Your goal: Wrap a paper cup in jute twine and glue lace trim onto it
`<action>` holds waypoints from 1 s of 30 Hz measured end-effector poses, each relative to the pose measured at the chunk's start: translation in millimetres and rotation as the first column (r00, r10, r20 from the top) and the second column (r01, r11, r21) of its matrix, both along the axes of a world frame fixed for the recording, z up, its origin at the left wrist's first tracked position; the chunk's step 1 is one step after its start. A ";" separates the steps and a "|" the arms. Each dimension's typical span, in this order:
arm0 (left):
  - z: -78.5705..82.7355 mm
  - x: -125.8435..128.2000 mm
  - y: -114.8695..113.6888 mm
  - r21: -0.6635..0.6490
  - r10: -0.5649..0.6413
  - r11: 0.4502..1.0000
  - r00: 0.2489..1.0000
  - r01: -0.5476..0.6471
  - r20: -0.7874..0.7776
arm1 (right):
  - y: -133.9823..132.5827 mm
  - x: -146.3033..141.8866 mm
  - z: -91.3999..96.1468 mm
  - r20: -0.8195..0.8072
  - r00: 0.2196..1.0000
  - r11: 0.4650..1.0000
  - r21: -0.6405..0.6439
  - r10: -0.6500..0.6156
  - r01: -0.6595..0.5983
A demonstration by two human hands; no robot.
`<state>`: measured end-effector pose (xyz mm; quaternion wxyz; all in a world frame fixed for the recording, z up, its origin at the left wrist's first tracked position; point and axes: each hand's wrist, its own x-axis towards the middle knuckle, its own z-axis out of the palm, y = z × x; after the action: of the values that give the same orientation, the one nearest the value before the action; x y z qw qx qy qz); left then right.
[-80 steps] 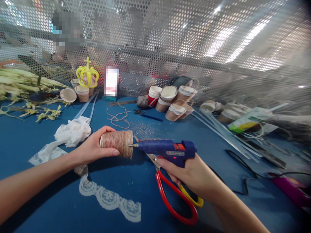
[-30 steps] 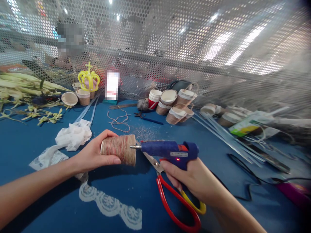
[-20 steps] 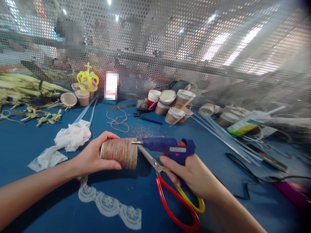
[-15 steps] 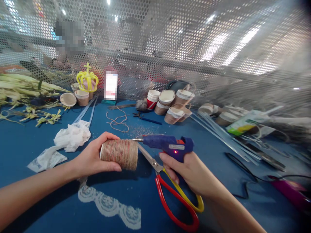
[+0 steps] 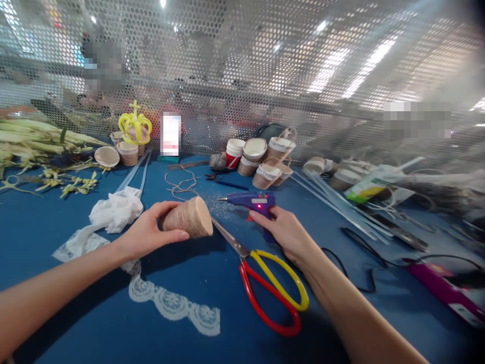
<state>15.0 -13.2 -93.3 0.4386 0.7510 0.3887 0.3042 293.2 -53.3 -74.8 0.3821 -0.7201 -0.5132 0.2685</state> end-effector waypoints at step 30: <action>43.1 -1.4 -65.8 0.139 -0.304 0.806 0.604 0.575 -0.737 | -79.1 -87.9 23.9 0.430 0.513 0.667 -0.412 0.743 -0.621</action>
<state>13.6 -79.0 -50.2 0.1793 0.9483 0.2575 -0.0479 205.3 -132.5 -50.8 -0.0023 -0.5384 -0.8128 0.2226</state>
